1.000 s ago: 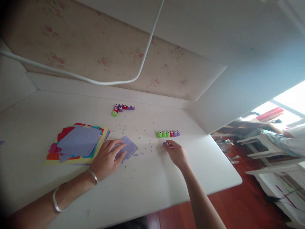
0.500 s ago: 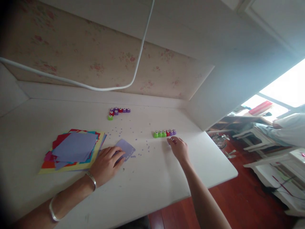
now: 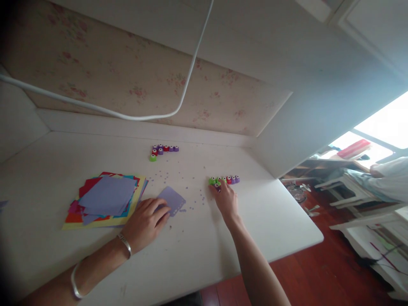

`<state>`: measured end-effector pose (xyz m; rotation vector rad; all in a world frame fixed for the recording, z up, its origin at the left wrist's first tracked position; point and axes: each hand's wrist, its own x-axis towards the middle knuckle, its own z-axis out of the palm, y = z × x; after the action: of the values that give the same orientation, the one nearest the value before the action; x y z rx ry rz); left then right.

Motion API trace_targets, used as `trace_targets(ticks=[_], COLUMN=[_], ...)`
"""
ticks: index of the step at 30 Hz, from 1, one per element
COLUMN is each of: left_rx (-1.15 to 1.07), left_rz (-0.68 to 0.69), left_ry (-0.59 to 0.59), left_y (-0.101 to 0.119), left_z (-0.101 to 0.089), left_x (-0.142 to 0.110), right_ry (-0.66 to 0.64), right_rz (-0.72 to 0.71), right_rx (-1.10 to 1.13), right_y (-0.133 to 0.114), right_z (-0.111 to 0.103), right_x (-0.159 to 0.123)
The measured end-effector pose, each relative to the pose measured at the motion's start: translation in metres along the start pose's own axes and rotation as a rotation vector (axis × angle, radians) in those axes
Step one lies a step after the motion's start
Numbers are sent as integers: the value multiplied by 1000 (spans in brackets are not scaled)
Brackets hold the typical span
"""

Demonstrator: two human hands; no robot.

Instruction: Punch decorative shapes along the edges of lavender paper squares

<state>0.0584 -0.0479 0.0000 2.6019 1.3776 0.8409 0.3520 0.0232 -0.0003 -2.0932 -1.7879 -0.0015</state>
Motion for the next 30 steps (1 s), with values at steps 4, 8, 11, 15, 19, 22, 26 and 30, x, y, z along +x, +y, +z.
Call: trace_targets(ticks=[4, 8, 11, 15, 19, 22, 26, 30], left_rx=[-13, -14, -23, -68, -113, -114, -83, -54], left_rz=[39, 56, 47, 31, 24, 16, 1, -36], left_ry=[13, 6, -22, -42, -40, -28, -39, -88], left_y=[2, 2, 0, -4, -7, -8, -7, -10], left_z=[0, 2, 1, -3, -9, -11, -10, -9], left_x=[-2, -2, -4, -14, -23, -24, -21, -19], right_ry=[-14, -15, -7, 20, 61, 2, -220, -338], right_rz=[5, 30, 51, 35, -57, -114, -225, -342], right_rx=[-11, -11, 19, 74, 143, 230, 282, 221], right_y=[-8, -13, -14, -13, -25, -47, -87, -139], right_z=[-1, -1, -7, -20, -27, -25, -9, 19], right_x=[-1, 0, -3, -11, -15, -5, 26, 59])
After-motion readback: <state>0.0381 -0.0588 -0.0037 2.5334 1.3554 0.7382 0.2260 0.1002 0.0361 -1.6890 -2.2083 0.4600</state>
